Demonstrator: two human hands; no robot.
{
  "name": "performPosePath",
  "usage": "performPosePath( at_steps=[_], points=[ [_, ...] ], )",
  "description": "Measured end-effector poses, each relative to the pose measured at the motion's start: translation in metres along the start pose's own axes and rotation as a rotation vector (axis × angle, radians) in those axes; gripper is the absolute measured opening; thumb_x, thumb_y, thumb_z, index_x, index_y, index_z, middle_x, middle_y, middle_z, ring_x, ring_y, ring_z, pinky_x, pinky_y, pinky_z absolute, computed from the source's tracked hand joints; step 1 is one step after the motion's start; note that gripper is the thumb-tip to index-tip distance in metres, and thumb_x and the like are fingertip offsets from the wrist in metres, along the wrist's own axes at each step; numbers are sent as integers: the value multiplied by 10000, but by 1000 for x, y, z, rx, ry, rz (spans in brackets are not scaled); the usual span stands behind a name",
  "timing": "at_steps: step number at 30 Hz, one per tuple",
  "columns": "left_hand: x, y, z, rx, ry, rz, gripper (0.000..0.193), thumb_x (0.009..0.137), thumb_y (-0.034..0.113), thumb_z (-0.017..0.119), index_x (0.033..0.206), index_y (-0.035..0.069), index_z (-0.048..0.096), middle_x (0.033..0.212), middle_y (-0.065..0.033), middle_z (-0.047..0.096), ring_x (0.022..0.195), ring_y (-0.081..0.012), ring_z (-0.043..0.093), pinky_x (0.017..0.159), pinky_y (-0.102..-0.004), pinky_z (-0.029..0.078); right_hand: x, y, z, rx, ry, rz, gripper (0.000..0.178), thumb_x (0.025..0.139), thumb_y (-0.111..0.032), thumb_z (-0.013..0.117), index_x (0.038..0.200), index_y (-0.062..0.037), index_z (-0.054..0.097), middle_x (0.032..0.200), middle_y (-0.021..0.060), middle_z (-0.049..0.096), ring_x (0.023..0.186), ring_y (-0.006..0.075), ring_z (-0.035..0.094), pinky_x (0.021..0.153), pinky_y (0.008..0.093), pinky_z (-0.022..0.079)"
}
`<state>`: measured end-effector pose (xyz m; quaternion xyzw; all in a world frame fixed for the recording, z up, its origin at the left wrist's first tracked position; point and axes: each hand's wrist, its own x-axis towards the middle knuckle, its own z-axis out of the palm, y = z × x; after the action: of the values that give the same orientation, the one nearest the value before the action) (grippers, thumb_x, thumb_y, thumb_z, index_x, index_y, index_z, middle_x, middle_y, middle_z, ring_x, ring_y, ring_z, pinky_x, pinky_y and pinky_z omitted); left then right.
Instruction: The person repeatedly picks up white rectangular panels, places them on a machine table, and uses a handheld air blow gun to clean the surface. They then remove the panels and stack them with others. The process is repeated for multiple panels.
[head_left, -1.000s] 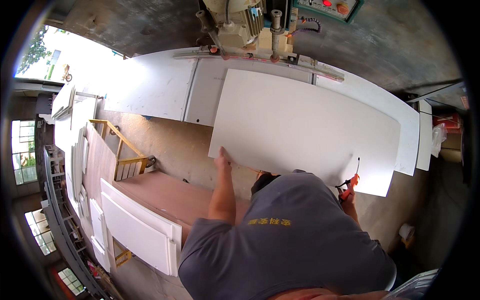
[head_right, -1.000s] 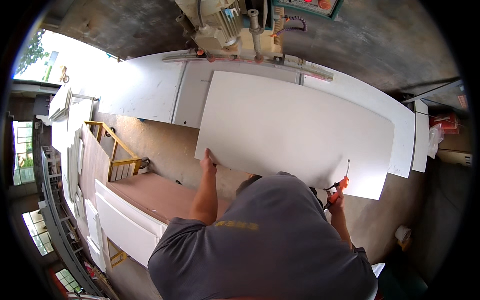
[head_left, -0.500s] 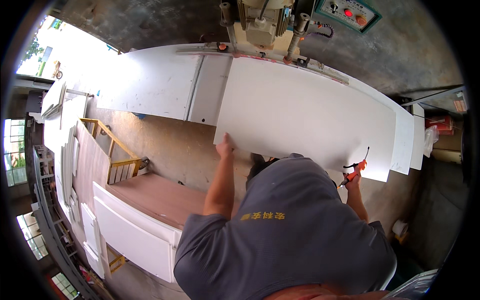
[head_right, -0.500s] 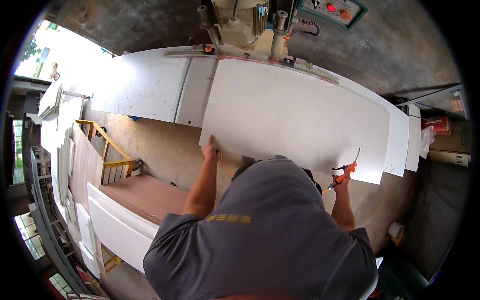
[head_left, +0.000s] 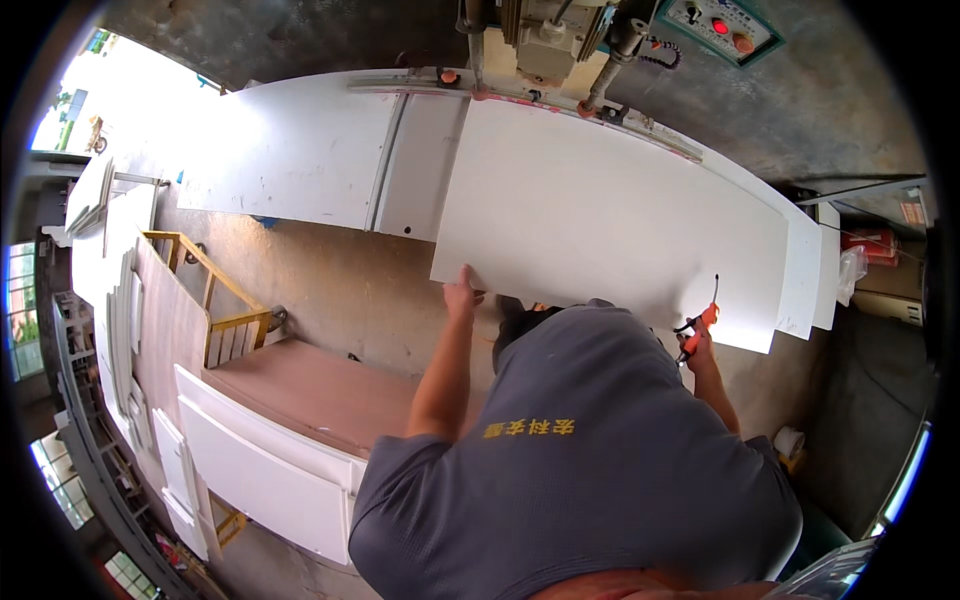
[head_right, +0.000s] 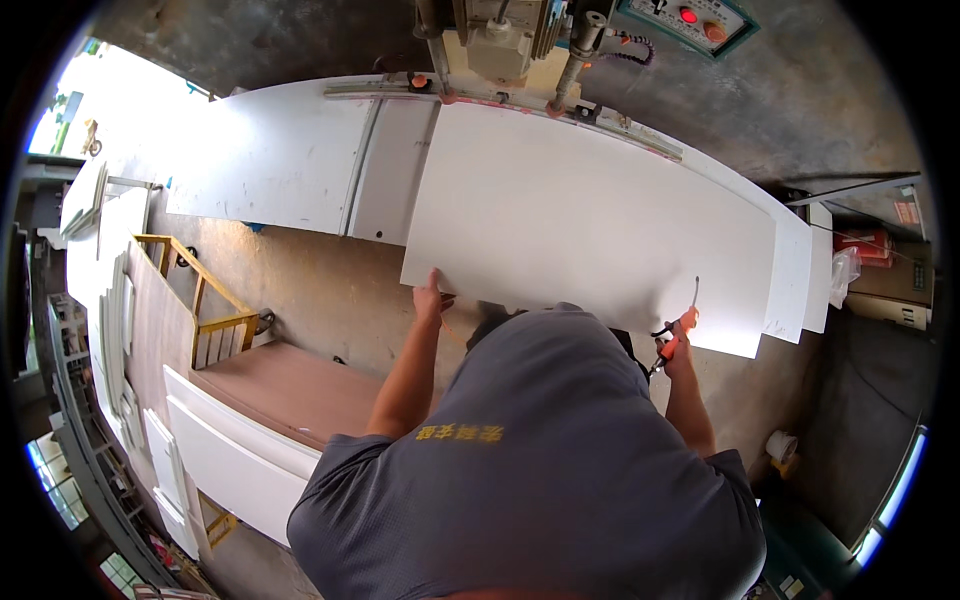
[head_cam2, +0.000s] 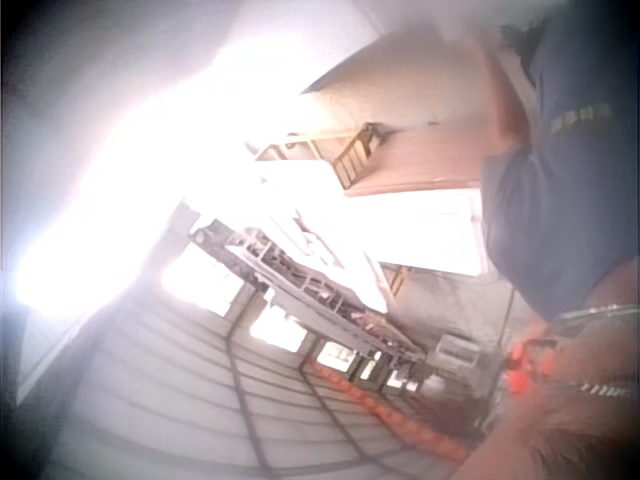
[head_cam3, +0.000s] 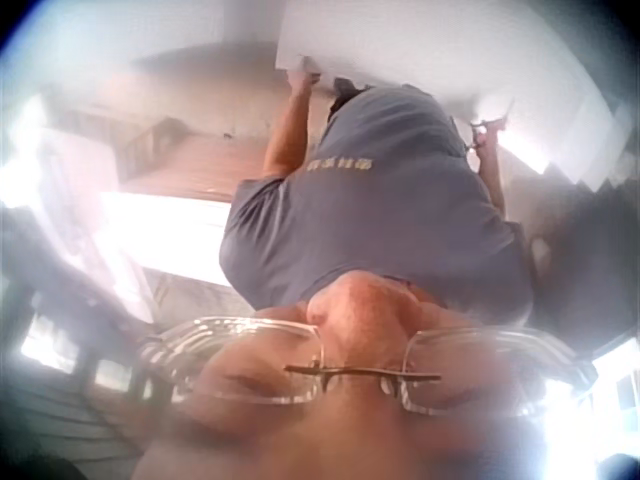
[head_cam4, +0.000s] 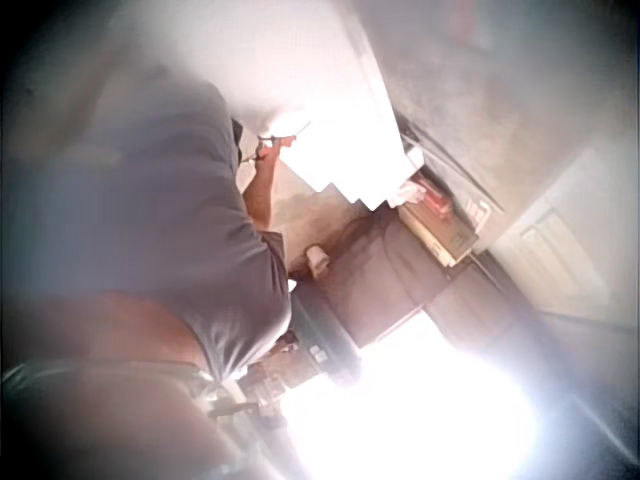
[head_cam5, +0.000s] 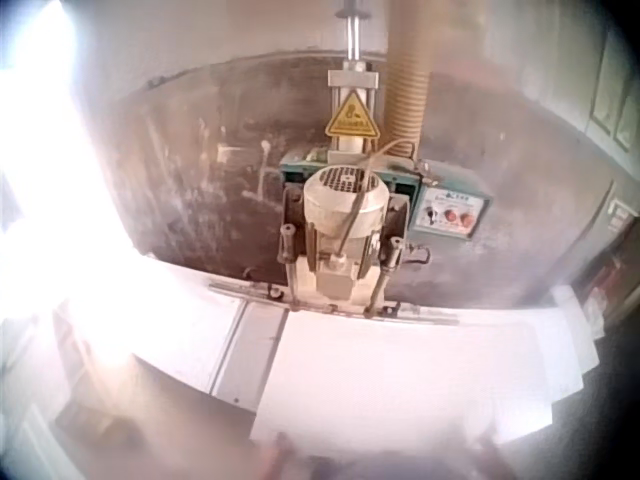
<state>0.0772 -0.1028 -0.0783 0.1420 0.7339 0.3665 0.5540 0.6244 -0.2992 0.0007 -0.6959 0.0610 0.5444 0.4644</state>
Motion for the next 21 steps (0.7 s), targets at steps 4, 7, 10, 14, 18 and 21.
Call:
performPosePath(
  at_steps=[4, 7, 10, 14, 18, 21],
  points=[
    [10, -53, 9, 334, -178, 68, 535, 914, 474, 542, 679, -4, 591, 528, -93, 542, 415, -215, 546, 402, -342, 427, -13, -5, 45, -479, -11, 34, 475, 877, -477, 608, 1104, -60, 612, 739, 44, 594, 683, 169, 589, 587, 322, 502],
    [-29, -14, 17, 248, -295, -40, 581, 925, 492, 509, 574, 30, 542, 480, -84, 506, 370, -198, 494, 366, -334, 368, -62, -7, 107, -1054, -156, -283, 421, 877, -415, 611, 1066, -40, 629, 849, 67, 656, 723, 147, 612, 628, 343, 524],
    [-45, 2, 8, 187, -363, -95, 612, 930, 502, 492, 519, 49, 510, 466, -82, 492, 356, -186, 464, 353, -323, 333, -86, -18, 174, -1327, -274, -308, 424, 883, -400, 600, 1056, -14, 623, 895, 66, 661, 709, 136, 605, 566, 310, 516],
    [-47, 7, 15, 98, -361, -106, 624, 928, 511, 491, 508, 50, 515, 460, -81, 488, 352, -180, 455, 350, -314, 318, -60, -27, 176, -922, -278, -227, 392, 868, -370, 646, 961, 12, 645, 877, 74, 669, 755, 129, 598, 692, 288, 475],
    [-37, -9, 15, 122, -313, -39, 637, 924, 525, 493, 509, 45, 535, 465, -74, 494, 352, -173, 450, 351, -313, 317, -62, -35, 172, -828, -227, -246, 425, 927, -402, 550, 1114, -22, 588, 890, 57, 658, 821, 145, 627, 526, 285, 500],
    [-35, -15, 17, 162, -275, -26, 644, 921, 537, 495, 510, 43, 544, 469, -67, 497, 360, -171, 458, 355, -312, 322, -48, -35, 166, -807, -252, -273, 493, 936, -471, 494, 1163, -38, 558, 882, 42, 654, 861, 134, 636, 486, 279, 501]
  ],
)
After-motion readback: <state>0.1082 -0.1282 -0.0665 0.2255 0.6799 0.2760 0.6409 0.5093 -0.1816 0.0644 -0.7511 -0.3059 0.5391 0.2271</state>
